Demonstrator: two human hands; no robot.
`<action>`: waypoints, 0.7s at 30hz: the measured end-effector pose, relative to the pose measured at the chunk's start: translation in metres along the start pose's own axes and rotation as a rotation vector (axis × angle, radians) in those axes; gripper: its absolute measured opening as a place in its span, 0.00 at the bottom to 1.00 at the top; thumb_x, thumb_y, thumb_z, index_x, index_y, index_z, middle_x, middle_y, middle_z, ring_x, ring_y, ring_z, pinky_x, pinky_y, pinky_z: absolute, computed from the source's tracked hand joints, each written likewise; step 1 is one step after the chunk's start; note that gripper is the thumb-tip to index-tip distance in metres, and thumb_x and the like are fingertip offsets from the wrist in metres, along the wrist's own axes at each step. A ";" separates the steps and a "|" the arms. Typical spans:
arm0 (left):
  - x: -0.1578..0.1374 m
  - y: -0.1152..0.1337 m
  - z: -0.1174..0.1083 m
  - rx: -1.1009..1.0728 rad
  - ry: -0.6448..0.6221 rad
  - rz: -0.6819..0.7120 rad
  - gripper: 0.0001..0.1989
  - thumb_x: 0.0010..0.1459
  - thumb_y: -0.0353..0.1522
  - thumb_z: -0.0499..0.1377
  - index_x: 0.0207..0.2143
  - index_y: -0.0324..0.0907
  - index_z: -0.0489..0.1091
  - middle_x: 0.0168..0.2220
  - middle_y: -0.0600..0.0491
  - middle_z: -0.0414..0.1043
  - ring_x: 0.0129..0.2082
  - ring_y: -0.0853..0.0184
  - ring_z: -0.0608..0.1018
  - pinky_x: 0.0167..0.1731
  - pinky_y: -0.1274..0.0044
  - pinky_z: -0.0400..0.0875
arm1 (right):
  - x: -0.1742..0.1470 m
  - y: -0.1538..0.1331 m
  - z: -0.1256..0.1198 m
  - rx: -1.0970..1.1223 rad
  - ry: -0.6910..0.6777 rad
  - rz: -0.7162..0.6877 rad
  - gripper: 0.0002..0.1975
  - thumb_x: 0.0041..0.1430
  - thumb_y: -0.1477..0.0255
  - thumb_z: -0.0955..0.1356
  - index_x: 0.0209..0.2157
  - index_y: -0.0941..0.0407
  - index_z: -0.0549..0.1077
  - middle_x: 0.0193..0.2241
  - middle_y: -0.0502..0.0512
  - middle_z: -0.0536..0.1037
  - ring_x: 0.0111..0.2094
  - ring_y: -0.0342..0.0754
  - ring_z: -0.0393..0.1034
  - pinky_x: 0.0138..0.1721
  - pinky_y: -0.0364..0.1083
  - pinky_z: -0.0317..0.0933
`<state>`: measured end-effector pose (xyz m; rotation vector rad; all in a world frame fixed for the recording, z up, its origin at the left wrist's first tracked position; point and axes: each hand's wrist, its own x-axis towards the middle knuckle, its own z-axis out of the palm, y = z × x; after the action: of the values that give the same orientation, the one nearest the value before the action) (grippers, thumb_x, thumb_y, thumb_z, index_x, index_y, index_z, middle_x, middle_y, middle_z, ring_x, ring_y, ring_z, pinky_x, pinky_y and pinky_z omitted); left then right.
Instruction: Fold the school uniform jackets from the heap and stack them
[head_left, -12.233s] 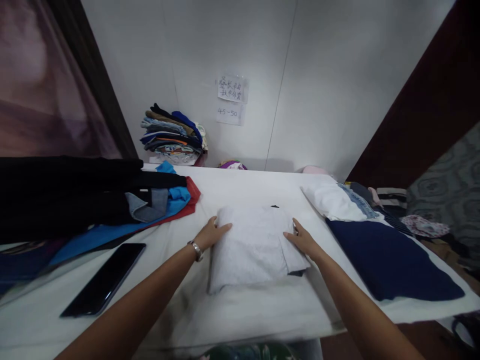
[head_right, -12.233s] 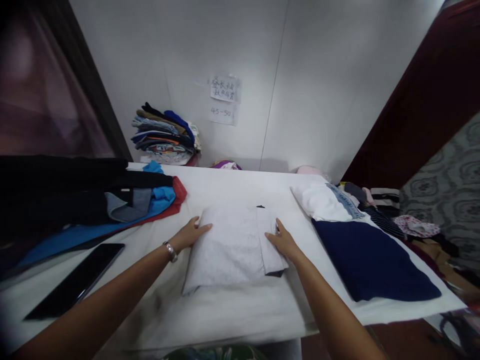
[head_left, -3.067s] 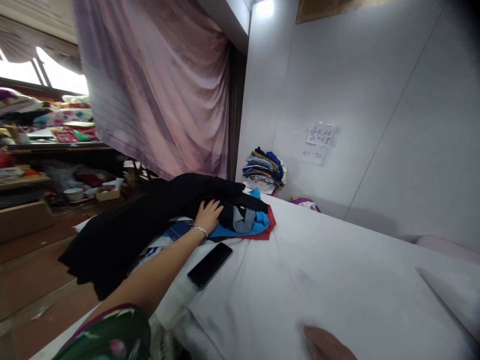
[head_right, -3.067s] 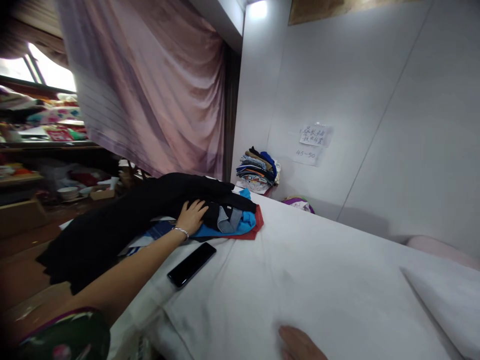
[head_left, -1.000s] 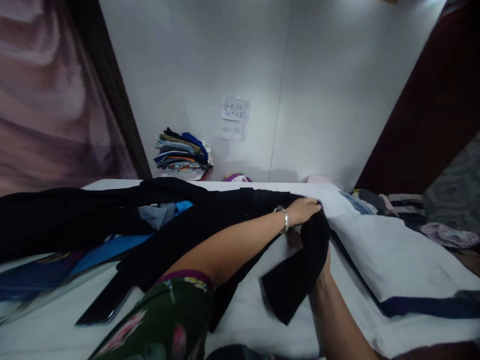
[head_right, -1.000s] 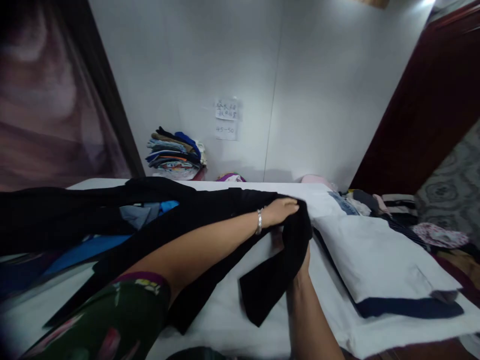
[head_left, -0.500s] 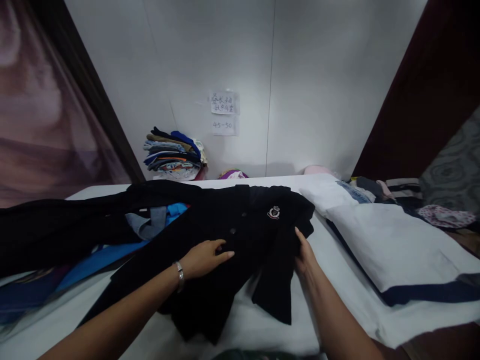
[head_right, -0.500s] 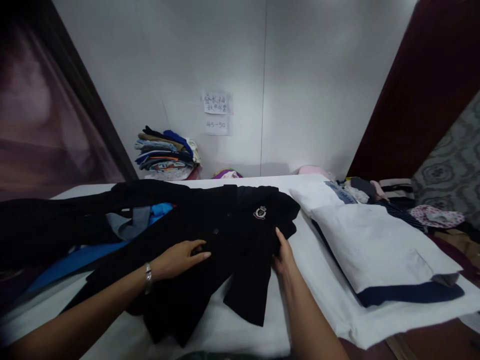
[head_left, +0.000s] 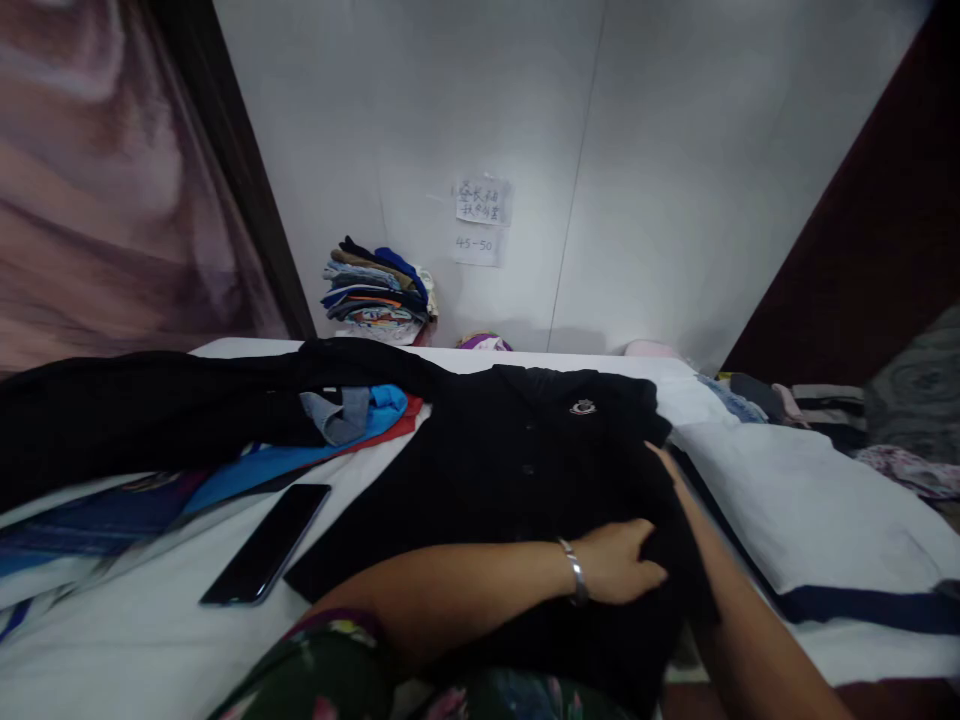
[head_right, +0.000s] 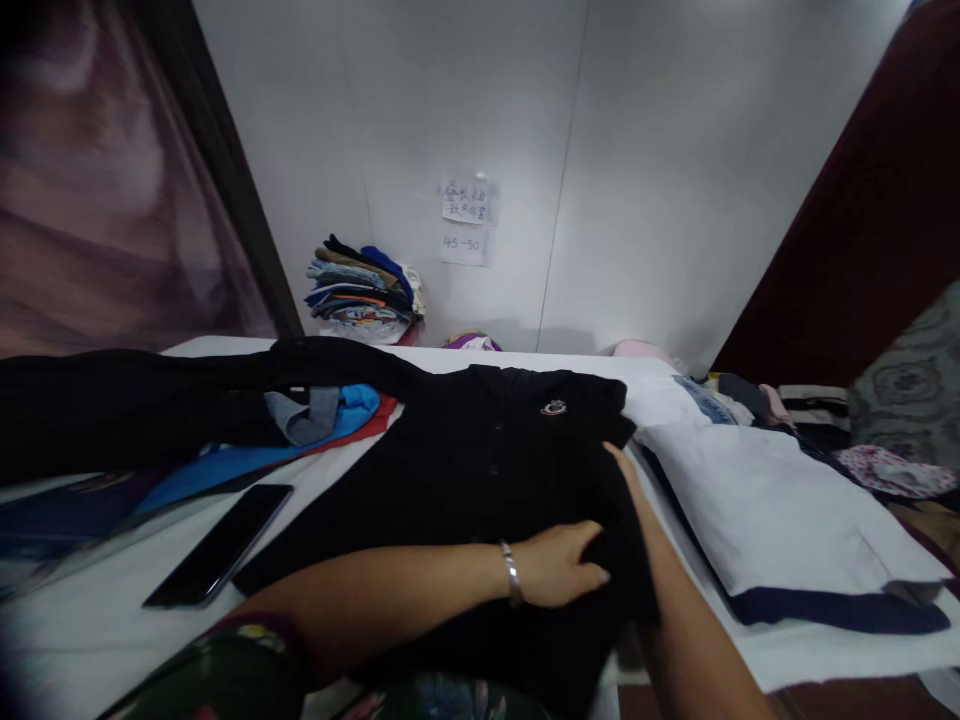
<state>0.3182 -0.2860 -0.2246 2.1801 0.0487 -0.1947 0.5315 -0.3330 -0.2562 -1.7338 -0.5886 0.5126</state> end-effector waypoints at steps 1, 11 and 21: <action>0.007 0.006 0.009 -0.047 -0.065 0.032 0.31 0.52 0.40 0.57 0.57 0.38 0.59 0.47 0.44 0.73 0.43 0.60 0.76 0.39 0.73 0.70 | 0.001 -0.004 -0.014 -0.155 -0.016 -0.046 0.11 0.51 0.69 0.64 0.20 0.56 0.73 0.20 0.50 0.79 0.34 0.49 0.76 0.40 0.45 0.69; -0.010 -0.053 -0.103 0.165 0.376 -0.039 0.16 0.57 0.39 0.55 0.44 0.44 0.74 0.39 0.55 0.78 0.37 0.70 0.78 0.38 0.82 0.69 | -0.007 0.032 -0.086 -0.155 0.232 0.167 0.37 0.49 0.61 0.70 0.61 0.53 0.58 0.52 0.64 0.71 0.50 0.59 0.69 0.46 0.57 0.66; -0.022 -0.175 -0.269 0.637 0.804 -0.442 0.20 0.61 0.37 0.47 0.49 0.37 0.69 0.52 0.42 0.70 0.53 0.57 0.70 0.52 0.69 0.61 | 0.098 -0.024 -0.031 -0.844 0.146 -0.244 0.26 0.57 0.65 0.63 0.57 0.58 0.64 0.56 0.60 0.68 0.55 0.55 0.63 0.56 0.52 0.56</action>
<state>0.3107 0.0350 -0.2102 2.7093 1.0462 0.4985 0.6238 -0.2896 -0.2291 -2.4120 -0.9815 -0.0695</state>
